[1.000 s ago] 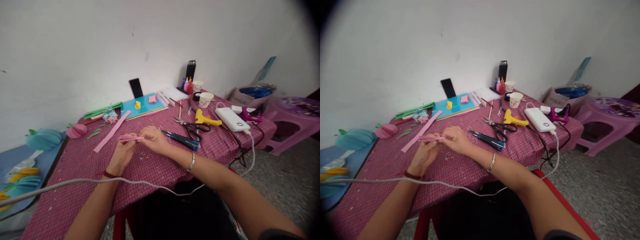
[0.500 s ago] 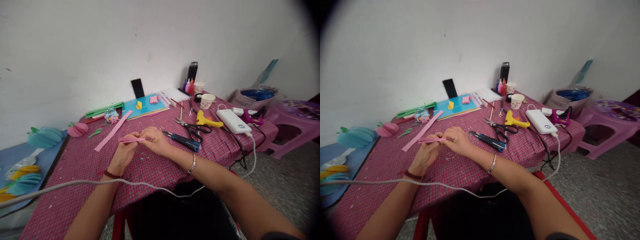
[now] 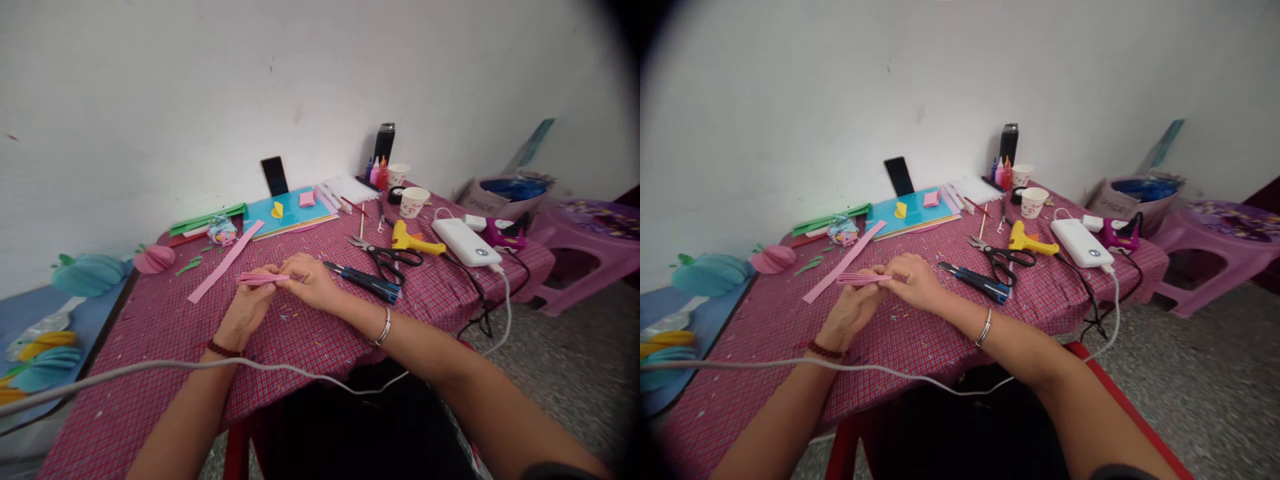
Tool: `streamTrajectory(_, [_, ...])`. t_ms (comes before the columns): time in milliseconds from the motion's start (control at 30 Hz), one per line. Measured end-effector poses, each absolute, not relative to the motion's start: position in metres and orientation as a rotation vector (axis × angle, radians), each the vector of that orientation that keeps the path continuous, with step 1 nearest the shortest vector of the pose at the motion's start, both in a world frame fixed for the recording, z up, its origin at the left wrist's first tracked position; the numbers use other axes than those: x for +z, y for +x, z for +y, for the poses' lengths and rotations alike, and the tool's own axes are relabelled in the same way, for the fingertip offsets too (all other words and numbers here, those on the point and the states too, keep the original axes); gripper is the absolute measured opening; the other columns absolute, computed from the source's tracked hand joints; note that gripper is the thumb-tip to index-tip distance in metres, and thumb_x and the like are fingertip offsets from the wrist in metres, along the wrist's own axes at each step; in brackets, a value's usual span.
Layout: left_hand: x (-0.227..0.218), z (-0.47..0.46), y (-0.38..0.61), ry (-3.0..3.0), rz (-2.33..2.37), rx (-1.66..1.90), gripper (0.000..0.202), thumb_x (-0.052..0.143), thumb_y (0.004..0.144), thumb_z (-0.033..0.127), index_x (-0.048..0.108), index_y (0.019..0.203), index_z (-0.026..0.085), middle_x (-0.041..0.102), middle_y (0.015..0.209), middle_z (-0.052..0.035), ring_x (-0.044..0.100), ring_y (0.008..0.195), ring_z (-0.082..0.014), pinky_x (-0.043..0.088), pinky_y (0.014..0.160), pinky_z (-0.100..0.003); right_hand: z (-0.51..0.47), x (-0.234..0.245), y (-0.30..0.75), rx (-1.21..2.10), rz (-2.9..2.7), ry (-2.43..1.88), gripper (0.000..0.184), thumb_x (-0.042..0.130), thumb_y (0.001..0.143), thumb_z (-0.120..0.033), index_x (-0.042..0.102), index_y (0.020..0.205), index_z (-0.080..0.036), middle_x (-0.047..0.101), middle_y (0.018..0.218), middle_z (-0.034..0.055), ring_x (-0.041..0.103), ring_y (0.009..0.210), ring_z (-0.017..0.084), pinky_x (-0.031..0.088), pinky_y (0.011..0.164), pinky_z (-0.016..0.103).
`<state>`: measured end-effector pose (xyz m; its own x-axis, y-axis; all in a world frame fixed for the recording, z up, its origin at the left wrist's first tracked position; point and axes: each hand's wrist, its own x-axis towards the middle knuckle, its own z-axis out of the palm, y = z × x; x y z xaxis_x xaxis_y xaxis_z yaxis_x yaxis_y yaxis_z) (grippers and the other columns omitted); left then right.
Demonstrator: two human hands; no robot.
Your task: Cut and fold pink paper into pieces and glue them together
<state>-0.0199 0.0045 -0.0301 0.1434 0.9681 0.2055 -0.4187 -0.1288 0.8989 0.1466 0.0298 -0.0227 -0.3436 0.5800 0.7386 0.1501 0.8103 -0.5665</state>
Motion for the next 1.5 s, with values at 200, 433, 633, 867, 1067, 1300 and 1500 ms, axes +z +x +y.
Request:
streamTrajectory(200, [-0.033,0.005,-0.021,1.099,0.681,1.355,0.020,0.086,0.060,0.025,0.074,0.075,0.021,0.068,0.095,-0.0021,0.062,0.087,-0.0175,0.049,0.086,-0.033,0.028,-0.020,0.147,0.524,-1.880,-0.530,0.018,0.066,0.090,-0.024,0.062,0.072,-0.020,0.067,0.075,0.0009,0.060,0.077,0.017,0.043,0.077,0.032])
streamTrajectory(433, [-0.029,0.004,-0.019,1.118,0.677,1.349,0.018,0.086,0.061,0.026,0.073,0.072,0.022,0.070,0.093,-0.0027,0.061,0.093,-0.0192,0.047,0.089,-0.034,0.029,-0.020,0.148,0.526,-1.891,-0.527,0.019,0.065,0.090,-0.025,0.061,0.072,-0.020,0.066,0.073,0.0001,0.058,0.075,0.017,0.042,0.076,0.031])
streamTrajectory(633, [-0.028,0.004,-0.018,1.142,0.678,1.333,0.013,0.084,0.064,0.024,0.074,0.071,0.022,0.068,0.090,-0.0029,0.060,0.096,-0.0198,0.046,0.090,-0.034,0.029,-0.021,0.147,0.501,-1.932,-0.574,0.019,0.065,0.090,-0.026,0.061,0.072,-0.020,0.067,0.075,0.0010,0.059,0.078,0.018,0.042,0.078,0.032])
streamTrajectory(867, [-0.030,0.005,-0.024,1.180,0.680,1.318,0.011,0.083,0.066,0.025,0.074,0.069,0.021,0.061,0.085,-0.0009,0.056,0.086,-0.0163,0.046,0.082,-0.031,0.030,-0.022,0.147,0.466,-1.944,-0.539,0.018,0.065,0.090,-0.026,0.060,0.073,-0.020,0.068,0.075,0.0013,0.060,0.078,0.018,0.043,0.078,0.033])
streamTrajectory(1067, [-0.028,0.006,-0.026,1.214,0.693,1.314,0.016,0.085,0.065,0.027,0.072,0.066,0.018,0.058,0.082,0.0005,0.053,0.078,-0.0129,0.043,0.074,-0.027,0.029,-0.023,0.147,0.472,-1.972,-0.534,0.019,0.064,0.091,-0.027,0.060,0.074,-0.020,0.069,0.078,0.0020,0.061,0.080,0.018,0.042,0.081,0.033])
streamTrajectory(1300, [-0.027,0.009,-0.031,1.208,0.724,1.378,0.022,0.087,0.061,0.028,0.076,0.079,0.023,0.066,0.090,-0.0011,0.059,0.086,-0.0160,0.047,0.082,-0.030,0.028,-0.021,0.148,0.508,-1.938,-0.570,0.019,0.063,0.091,-0.027,0.060,0.074,-0.021,0.067,0.078,0.0018,0.060,0.080,0.018,0.043,0.080,0.033])
streamTrajectory(1500, [-0.022,0.011,-0.045,1.250,0.791,1.445,0.019,0.087,0.060,0.027,0.075,0.073,0.023,0.066,0.094,-0.0025,0.061,0.096,-0.0195,0.048,0.090,-0.034,0.032,-0.023,0.149,0.511,-1.932,-0.588,0.019,0.063,0.091,-0.025,0.058,0.072,-0.021,0.067,0.078,0.0014,0.061,0.081,0.018,0.044,0.081,0.034])
